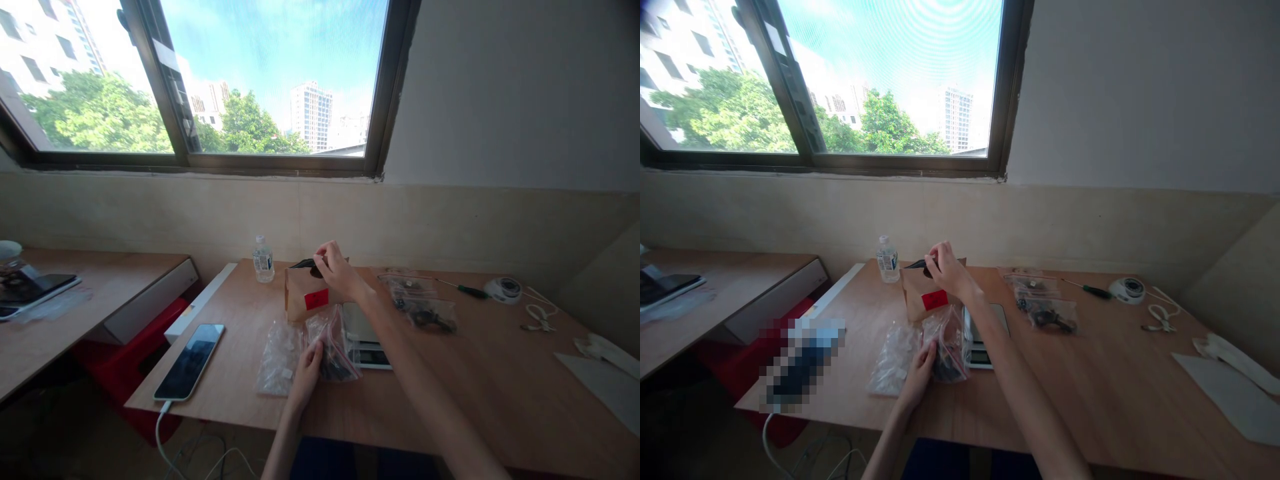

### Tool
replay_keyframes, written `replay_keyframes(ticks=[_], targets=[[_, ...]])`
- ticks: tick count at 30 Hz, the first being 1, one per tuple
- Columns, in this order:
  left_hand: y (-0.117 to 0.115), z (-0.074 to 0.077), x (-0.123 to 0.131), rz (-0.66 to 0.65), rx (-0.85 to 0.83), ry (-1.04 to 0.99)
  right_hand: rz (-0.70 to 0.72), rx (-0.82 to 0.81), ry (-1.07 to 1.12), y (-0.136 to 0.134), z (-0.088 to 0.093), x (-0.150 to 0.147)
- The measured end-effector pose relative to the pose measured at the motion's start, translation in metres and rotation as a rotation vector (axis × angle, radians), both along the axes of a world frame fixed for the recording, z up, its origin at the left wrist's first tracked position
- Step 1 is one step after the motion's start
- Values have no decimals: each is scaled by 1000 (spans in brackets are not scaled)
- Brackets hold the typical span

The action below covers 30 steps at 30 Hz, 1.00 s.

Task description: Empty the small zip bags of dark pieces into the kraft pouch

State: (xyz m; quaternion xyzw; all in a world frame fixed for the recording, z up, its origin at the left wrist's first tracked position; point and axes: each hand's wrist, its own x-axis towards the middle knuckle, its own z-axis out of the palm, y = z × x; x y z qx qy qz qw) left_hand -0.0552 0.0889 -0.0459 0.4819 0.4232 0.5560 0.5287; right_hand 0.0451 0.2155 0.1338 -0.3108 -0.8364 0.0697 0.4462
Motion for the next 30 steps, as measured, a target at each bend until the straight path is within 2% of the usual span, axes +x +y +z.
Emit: replay_keyframes(ticks=[5, 11, 16, 22, 24, 26, 28, 30], targets=[[2, -2, 0, 43, -57, 11, 41, -4, -128, 12, -4, -8], [4, -4, 1, 40, -87, 15, 83, -55, 70, 13, 5, -7], [2, -3, 3, 31, -71, 73, 177, -91, 1, 14, 8, -6], [0, 0, 4, -11, -48, 109, 13, -78, -226, 10, -3, -8], [0, 0, 4, -12, -44, 111, -25, -53, -171, 2, -3, -6], [-1, 0, 4, 7, -38, 119, -61, -21, -15, -9, -6, 0], [-2, -3, 3, 52, -32, 132, -102, -28, 196, -20, -18, 11], [-5, -8, 2, 151, -47, 133, -151, -101, 383, -28, -42, 23]])
